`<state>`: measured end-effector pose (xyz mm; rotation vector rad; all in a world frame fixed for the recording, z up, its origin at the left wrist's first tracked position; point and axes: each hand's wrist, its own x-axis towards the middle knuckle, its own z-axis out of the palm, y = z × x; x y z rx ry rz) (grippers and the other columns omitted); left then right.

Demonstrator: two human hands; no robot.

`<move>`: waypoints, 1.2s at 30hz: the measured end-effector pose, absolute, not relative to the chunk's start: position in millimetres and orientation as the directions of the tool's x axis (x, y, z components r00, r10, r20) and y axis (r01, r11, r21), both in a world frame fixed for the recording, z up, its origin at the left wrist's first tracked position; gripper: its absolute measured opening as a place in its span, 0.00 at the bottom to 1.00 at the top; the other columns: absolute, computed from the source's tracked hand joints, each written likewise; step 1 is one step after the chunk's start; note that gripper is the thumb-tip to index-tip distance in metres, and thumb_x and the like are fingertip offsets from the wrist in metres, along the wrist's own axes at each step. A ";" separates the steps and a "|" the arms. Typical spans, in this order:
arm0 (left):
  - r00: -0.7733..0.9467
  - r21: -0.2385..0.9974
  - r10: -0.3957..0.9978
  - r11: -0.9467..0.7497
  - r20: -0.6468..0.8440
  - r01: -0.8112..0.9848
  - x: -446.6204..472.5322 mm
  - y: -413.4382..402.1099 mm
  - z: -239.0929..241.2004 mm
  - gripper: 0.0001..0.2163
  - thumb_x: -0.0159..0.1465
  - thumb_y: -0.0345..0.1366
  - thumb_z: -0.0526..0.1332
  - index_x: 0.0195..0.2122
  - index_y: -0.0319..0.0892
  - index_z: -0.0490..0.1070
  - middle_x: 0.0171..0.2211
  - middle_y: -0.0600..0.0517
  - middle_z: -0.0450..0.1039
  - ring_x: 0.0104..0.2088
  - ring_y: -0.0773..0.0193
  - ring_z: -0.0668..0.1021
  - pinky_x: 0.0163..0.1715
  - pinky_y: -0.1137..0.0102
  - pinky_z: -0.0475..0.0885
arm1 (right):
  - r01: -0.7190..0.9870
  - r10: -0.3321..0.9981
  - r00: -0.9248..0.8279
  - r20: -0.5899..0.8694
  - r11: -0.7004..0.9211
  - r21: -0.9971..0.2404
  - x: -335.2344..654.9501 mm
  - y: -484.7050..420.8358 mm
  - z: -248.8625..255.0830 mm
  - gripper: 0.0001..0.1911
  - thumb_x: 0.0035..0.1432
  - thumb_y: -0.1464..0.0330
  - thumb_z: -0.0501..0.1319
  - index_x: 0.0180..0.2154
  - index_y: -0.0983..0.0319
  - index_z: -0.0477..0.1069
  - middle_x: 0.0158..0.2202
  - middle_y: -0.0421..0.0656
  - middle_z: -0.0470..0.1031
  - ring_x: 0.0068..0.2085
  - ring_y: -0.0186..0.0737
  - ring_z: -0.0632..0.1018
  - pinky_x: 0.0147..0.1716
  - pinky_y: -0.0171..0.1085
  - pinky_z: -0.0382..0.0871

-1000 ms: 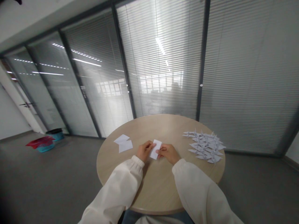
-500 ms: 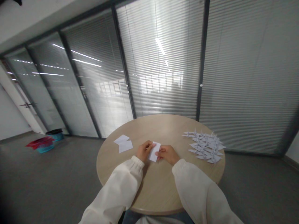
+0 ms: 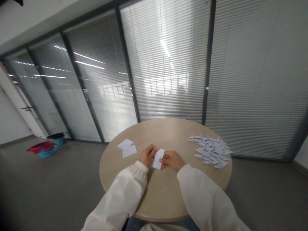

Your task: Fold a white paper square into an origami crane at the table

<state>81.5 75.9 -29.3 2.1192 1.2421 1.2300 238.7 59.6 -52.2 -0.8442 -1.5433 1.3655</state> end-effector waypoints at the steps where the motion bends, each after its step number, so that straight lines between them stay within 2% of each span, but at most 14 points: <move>1: 0.222 0.676 0.837 -0.537 0.499 0.504 81.1 75.8 -29.4 0.15 0.58 0.45 0.50 0.26 0.40 0.68 0.19 0.56 0.66 0.21 0.71 0.67 0.22 0.77 0.59 | -0.068 0.908 -0.384 0.170 0.156 -0.985 238.2 58.6 -51.5 0.19 0.37 0.59 0.67 0.27 0.68 0.71 0.22 0.43 0.74 0.22 0.35 0.73 0.25 0.36 0.69; 6: 0.217 0.619 0.807 -0.567 0.549 0.544 80.1 74.9 -30.4 0.15 0.59 0.45 0.49 0.25 0.40 0.66 0.18 0.57 0.63 0.21 0.71 0.66 0.22 0.77 0.58 | -0.065 0.899 -0.396 0.189 0.178 -0.982 237.8 57.4 -50.2 0.18 0.38 0.60 0.66 0.26 0.68 0.70 0.20 0.42 0.73 0.22 0.34 0.73 0.26 0.36 0.68; 10: 0.175 0.674 0.833 -0.532 0.524 0.513 81.4 78.2 -33.5 0.15 0.59 0.46 0.49 0.24 0.41 0.64 0.16 0.58 0.61 0.18 0.72 0.65 0.19 0.77 0.58 | -0.039 0.907 -0.369 0.203 0.203 -0.978 239.6 62.6 -54.1 0.17 0.40 0.59 0.65 0.27 0.67 0.69 0.22 0.42 0.73 0.23 0.36 0.73 0.26 0.36 0.68; 12: 0.139 0.732 0.867 -0.482 0.479 0.483 81.3 82.2 -36.0 0.16 0.59 0.47 0.48 0.24 0.41 0.63 0.15 0.59 0.60 0.15 0.72 0.65 0.17 0.77 0.57 | -0.008 0.915 -0.323 0.241 0.252 -0.968 240.9 64.2 -54.9 0.18 0.42 0.60 0.64 0.33 0.66 0.69 0.23 0.42 0.73 0.25 0.36 0.74 0.27 0.37 0.68; 14: 0.090 0.760 0.886 -0.438 0.455 0.480 80.2 86.9 -38.3 0.16 0.58 0.48 0.48 0.25 0.41 0.63 0.15 0.59 0.61 0.15 0.72 0.65 0.17 0.77 0.57 | 0.048 0.914 -0.257 0.315 0.338 -0.940 242.1 63.3 -53.2 0.24 0.46 0.61 0.62 0.45 0.63 0.64 0.27 0.41 0.73 0.28 0.37 0.74 0.31 0.38 0.69; 17: 0.025 0.750 0.885 -0.408 0.464 0.521 77.3 94.0 -41.0 0.15 0.57 0.47 0.50 0.22 0.40 0.64 0.15 0.58 0.62 0.18 0.71 0.67 0.19 0.77 0.59 | 0.163 0.857 -0.204 0.474 0.507 -0.846 243.3 58.1 -47.3 0.33 0.47 0.63 0.61 0.55 0.57 0.53 0.43 0.46 0.69 0.42 0.40 0.72 0.39 0.40 0.67; 20: -0.039 0.750 0.889 -0.360 0.456 0.554 74.7 99.2 -42.7 0.15 0.56 0.46 0.51 0.21 0.40 0.64 0.15 0.57 0.63 0.18 0.71 0.67 0.20 0.76 0.59 | 0.299 0.760 -0.255 0.598 0.650 -0.699 243.3 53.1 -42.6 0.33 0.45 0.62 0.63 0.53 0.55 0.56 0.53 0.47 0.58 0.53 0.44 0.62 0.47 0.43 0.61; 23: -0.074 0.770 0.903 -0.316 0.424 0.554 73.8 101.6 -44.0 0.15 0.56 0.46 0.51 0.20 0.40 0.64 0.15 0.57 0.62 0.18 0.71 0.67 0.19 0.76 0.59 | 0.389 0.710 -0.330 0.623 0.703 -0.595 241.8 51.6 -42.7 0.29 0.41 0.63 0.66 0.48 0.56 0.65 0.55 0.47 0.55 0.56 0.47 0.57 0.53 0.46 0.52; 26: -0.085 0.814 0.924 -0.283 0.374 0.508 74.1 101.5 -44.9 0.15 0.55 0.45 0.52 0.20 0.39 0.63 0.14 0.57 0.62 0.16 0.71 0.67 0.17 0.77 0.59 | 0.417 0.714 -0.353 0.605 0.698 -0.582 239.8 51.8 -44.7 0.24 0.37 0.66 0.69 0.41 0.56 0.70 0.55 0.46 0.55 0.55 0.48 0.57 0.53 0.46 0.53; 31: -0.048 0.886 0.956 -0.250 0.291 0.391 74.8 99.2 -45.4 0.15 0.55 0.47 0.53 0.23 0.39 0.64 0.13 0.57 0.63 0.13 0.71 0.67 0.13 0.77 0.61 | 0.434 0.719 -0.338 0.608 0.692 -0.577 238.3 50.7 -43.8 0.18 0.36 0.71 0.69 0.35 0.56 0.73 0.52 0.44 0.60 0.53 0.46 0.60 0.52 0.46 0.54; 36: -0.012 0.921 0.965 -0.245 0.261 0.303 76.3 99.1 -45.5 0.13 0.53 0.44 0.57 0.25 0.38 0.65 0.14 0.57 0.64 0.14 0.72 0.68 0.13 0.77 0.64 | 0.446 0.703 -0.315 0.638 0.703 -0.554 239.0 50.7 -43.0 0.10 0.42 0.69 0.66 0.32 0.56 0.74 0.49 0.44 0.63 0.51 0.44 0.62 0.50 0.45 0.57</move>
